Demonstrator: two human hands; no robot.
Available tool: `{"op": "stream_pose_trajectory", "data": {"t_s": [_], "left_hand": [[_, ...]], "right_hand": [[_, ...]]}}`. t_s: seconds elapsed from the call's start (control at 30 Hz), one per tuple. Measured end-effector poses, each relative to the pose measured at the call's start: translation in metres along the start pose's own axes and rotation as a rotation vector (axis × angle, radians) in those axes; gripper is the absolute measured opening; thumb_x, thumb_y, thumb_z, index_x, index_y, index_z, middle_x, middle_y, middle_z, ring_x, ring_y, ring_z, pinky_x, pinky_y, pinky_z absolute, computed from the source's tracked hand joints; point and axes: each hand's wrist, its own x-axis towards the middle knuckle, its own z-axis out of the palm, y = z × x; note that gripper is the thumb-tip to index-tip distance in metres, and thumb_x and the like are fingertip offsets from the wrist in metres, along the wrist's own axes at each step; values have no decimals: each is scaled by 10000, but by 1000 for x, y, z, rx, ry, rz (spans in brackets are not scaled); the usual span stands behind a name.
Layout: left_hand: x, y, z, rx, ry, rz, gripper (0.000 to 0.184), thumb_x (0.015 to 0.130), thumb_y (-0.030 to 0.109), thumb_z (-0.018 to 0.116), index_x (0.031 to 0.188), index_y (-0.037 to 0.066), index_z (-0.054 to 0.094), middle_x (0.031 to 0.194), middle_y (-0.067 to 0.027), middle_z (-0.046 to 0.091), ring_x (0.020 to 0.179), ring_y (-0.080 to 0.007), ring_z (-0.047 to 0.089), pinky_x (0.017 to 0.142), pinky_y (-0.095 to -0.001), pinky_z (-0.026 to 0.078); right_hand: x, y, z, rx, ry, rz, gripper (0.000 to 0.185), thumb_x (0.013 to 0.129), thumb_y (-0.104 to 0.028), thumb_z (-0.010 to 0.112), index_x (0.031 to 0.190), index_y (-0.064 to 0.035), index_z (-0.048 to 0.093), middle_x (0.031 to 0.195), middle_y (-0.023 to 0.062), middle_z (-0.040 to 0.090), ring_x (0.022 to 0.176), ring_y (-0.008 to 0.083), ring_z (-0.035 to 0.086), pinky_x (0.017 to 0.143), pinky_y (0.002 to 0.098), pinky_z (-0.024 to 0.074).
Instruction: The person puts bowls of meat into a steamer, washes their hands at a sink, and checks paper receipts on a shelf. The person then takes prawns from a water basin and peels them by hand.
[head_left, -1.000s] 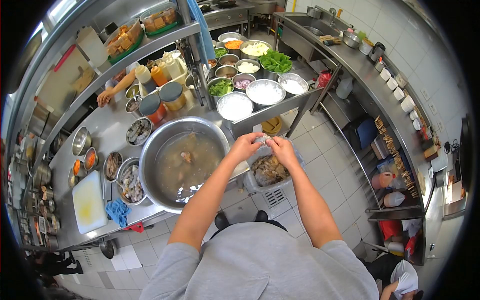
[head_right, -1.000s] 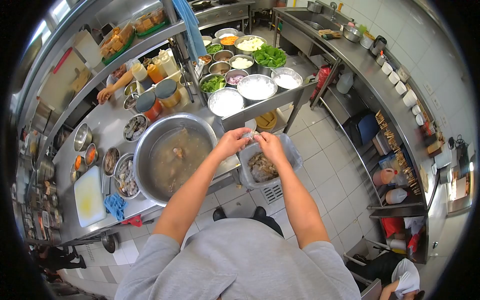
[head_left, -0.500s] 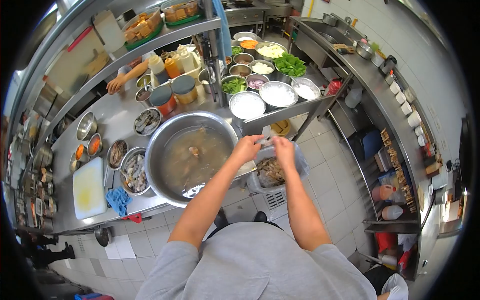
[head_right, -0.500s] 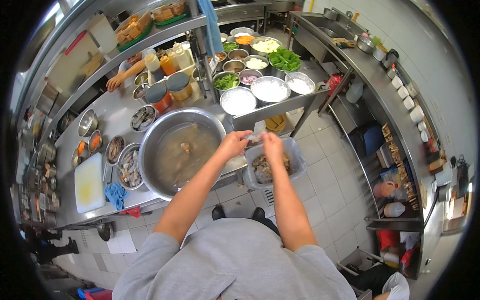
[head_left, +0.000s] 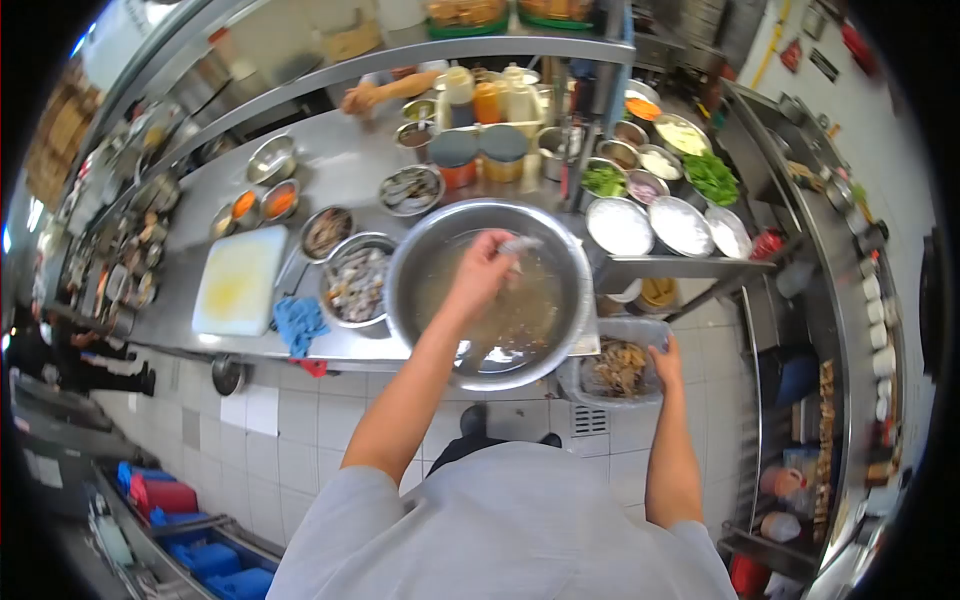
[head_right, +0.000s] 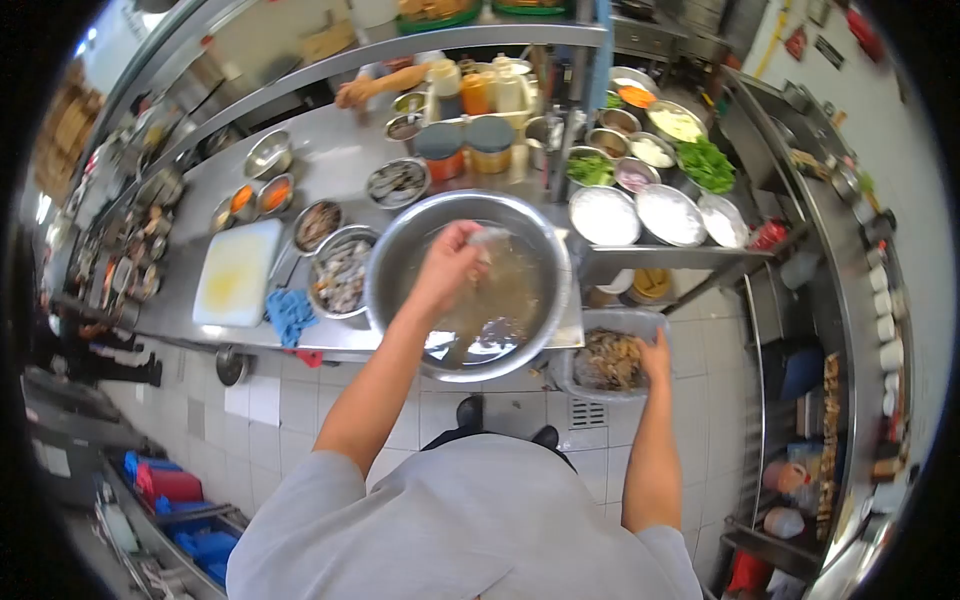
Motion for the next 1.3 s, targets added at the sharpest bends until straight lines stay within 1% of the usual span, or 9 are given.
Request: {"op": "stream_pose_trajectory", "data": {"t_s": [0.27,0.33,0.43,0.63,0.8,0.87,1.0,1.17,1.3], "left_hand": [[-32,-32,-238,665,741,259,319,829,89,643,1146,61,650,969,-134,670,807,-219,612,796,-349,497],[-46,-54,-269,1085,439,19,353,831,132,653,1177,63,646,1120,-210,654,1019,-371,615,991,-440,437],[-51,-71,-276,1343,409,233,326,845,140,657,1160,54,661,1183,-233,625,1099,-363,583,1003,-423,419],[-37,-6,-167,1131,521,417,281,829,78,634,1108,71,672,1141,-181,626,1102,-391,552,961,-464,430],[-14,-31,-89,1063,-102,108,233,815,86,628,1037,96,699,1094,-105,651,1078,-341,569,861,-426,485],[-10,-42,-61,1290,-223,435,241,797,98,631,1020,131,714,1087,-90,661,1083,-325,571,851,-412,490],[9,-76,-54,1443,-215,585,244,776,114,638,996,172,726,1102,-73,666,1103,-313,563,859,-396,492],[54,-86,-83,1250,-384,-29,258,782,195,667,1033,163,719,1092,-80,692,1009,-292,640,844,-395,513],[65,-89,-99,1008,-463,-107,337,770,110,644,1102,124,697,1112,-99,692,1002,-303,643,919,-379,497]], "right_hand": [[-42,-13,11,139,-144,163,680,826,-161,667,1433,4,410,1102,143,650,993,220,617,894,338,480],[-46,-22,13,109,-160,164,659,837,-169,673,1426,-11,423,1131,141,646,1018,222,614,903,343,478],[-45,-37,14,79,-159,124,620,861,-173,668,1416,-24,437,1163,139,641,1048,224,609,909,346,479],[-38,-62,19,226,-115,18,572,896,-152,650,1407,-10,436,1116,128,646,1001,202,618,881,319,489],[-41,-80,23,297,-104,-39,586,898,-139,660,1415,-3,420,1049,112,652,918,175,628,830,307,502],[-49,-87,21,376,-174,-37,554,926,-105,622,1433,-52,407,1049,84,642,826,124,595,651,250,483],[-60,-99,11,483,-213,-7,574,919,-78,628,1436,-24,383,993,84,653,811,119,607,726,253,504],[-71,-103,-3,540,-192,-16,559,925,-79,619,1433,-32,390,988,75,655,794,113,606,703,242,494],[-75,-115,-10,571,-229,4,543,928,-77,608,1428,-41,399,979,74,659,789,107,606,691,231,487]]}}
